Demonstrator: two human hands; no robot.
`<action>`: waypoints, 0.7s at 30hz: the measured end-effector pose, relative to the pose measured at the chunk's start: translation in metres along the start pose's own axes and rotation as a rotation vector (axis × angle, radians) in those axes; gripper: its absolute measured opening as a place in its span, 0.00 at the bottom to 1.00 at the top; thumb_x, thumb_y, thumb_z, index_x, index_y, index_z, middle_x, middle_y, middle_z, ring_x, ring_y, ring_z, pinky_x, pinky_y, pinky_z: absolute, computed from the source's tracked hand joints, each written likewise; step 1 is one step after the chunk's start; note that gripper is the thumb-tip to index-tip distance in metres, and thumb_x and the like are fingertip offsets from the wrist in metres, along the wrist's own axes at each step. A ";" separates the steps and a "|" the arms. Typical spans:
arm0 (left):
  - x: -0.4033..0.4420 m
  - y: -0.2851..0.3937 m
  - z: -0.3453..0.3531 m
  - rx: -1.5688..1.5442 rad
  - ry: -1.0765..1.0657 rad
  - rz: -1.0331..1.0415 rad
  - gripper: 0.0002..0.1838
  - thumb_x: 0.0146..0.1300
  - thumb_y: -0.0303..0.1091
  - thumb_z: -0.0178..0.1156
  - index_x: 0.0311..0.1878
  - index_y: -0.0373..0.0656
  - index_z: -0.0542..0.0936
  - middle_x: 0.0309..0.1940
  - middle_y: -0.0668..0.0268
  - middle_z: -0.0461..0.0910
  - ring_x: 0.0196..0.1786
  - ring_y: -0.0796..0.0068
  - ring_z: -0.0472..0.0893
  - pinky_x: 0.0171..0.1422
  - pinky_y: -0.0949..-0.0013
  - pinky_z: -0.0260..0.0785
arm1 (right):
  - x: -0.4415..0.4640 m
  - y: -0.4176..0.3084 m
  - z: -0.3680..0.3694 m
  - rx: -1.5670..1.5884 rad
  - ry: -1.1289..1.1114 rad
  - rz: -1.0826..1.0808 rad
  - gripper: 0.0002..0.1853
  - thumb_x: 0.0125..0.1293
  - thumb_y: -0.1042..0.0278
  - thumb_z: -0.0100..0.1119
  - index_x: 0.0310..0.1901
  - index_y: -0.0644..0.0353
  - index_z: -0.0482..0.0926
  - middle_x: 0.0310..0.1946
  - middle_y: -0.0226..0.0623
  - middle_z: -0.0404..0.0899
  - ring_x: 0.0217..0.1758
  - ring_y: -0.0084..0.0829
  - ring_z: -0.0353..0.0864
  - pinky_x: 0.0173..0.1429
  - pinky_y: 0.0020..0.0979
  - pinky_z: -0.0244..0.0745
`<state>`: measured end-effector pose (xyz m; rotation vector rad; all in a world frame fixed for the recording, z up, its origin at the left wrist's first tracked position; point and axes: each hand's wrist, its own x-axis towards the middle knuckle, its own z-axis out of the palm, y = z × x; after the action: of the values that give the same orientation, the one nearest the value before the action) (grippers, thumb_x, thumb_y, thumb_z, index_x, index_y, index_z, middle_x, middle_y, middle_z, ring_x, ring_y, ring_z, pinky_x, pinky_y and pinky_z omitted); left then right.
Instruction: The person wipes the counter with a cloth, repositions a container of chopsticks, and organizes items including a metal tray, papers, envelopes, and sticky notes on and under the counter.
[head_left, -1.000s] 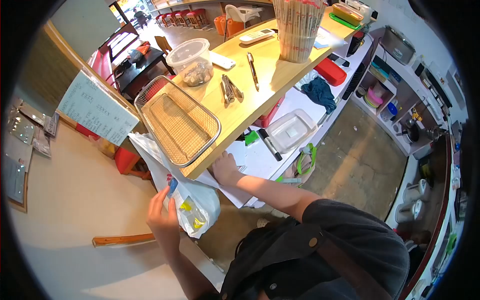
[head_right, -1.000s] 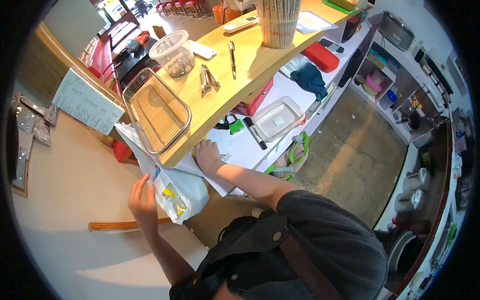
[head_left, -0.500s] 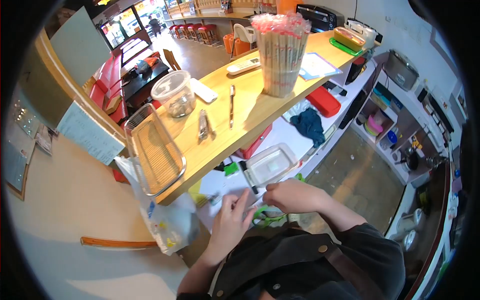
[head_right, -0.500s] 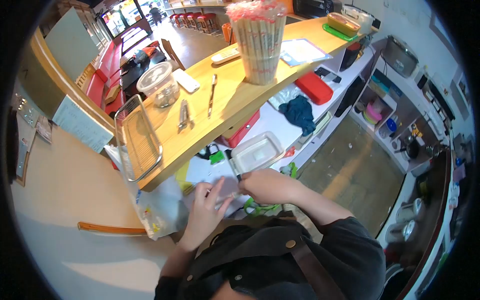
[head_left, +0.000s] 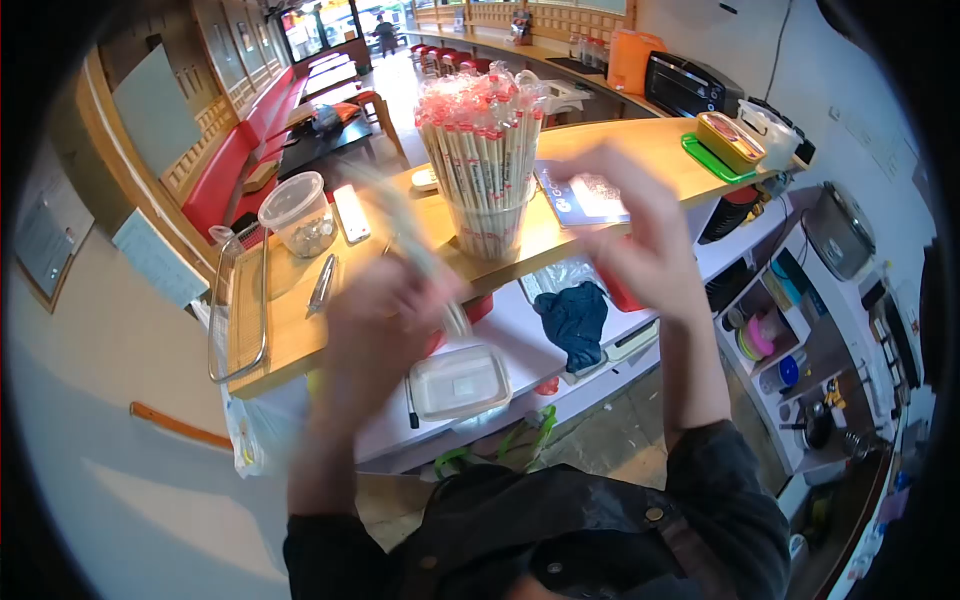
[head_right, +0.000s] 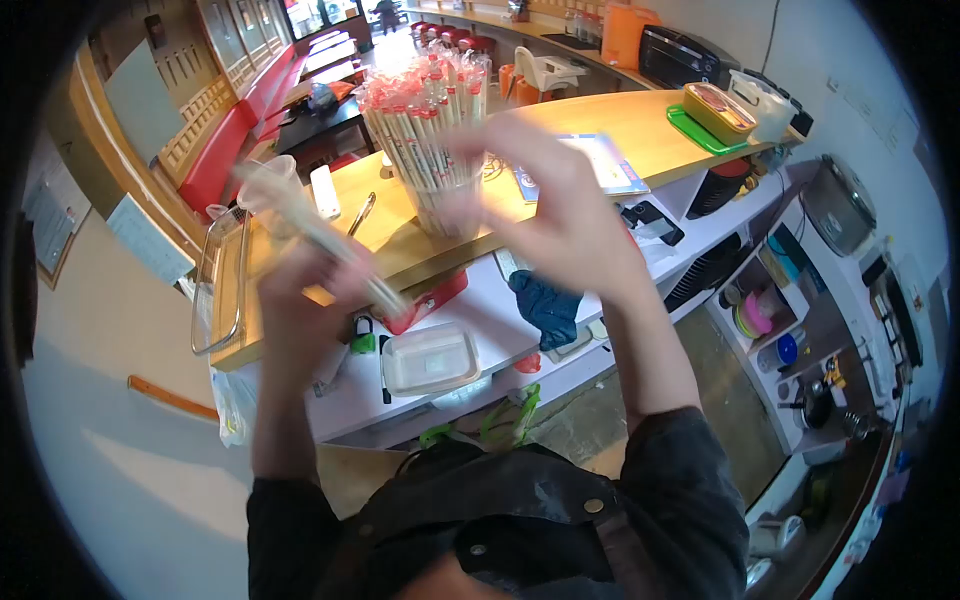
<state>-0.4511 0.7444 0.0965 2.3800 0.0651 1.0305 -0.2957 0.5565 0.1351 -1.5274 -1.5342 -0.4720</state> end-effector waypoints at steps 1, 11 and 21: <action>0.023 0.010 -0.018 0.108 0.215 0.265 0.05 0.61 0.30 0.62 0.35 0.38 0.81 0.26 0.63 0.79 0.25 0.77 0.76 0.33 0.73 0.69 | 0.015 0.022 -0.007 -0.150 0.141 -0.147 0.16 0.64 0.62 0.57 0.51 0.61 0.78 0.48 0.41 0.78 0.53 0.35 0.76 0.55 0.33 0.70; 0.184 0.052 -0.047 -0.238 -0.089 -0.063 0.26 0.59 0.37 0.64 0.56 0.33 0.69 0.49 0.50 0.76 0.51 0.69 0.78 0.59 0.59 0.67 | 0.065 0.118 0.041 -0.172 0.145 -0.144 0.11 0.67 0.66 0.50 0.40 0.65 0.77 0.38 0.47 0.76 0.43 0.47 0.75 0.47 0.41 0.70; 0.212 -0.024 0.048 0.410 -0.309 0.118 0.22 0.48 0.50 0.65 0.34 0.38 0.82 0.30 0.53 0.83 0.36 0.61 0.84 0.42 0.64 0.76 | 0.057 0.124 0.059 -0.194 0.302 -0.220 0.07 0.67 0.70 0.48 0.36 0.66 0.70 0.34 0.48 0.69 0.41 0.48 0.68 0.46 0.42 0.64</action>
<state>-0.2647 0.7952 0.1980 2.9226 0.0241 0.7407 -0.1895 0.6572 0.1096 -1.3605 -1.4540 -0.9580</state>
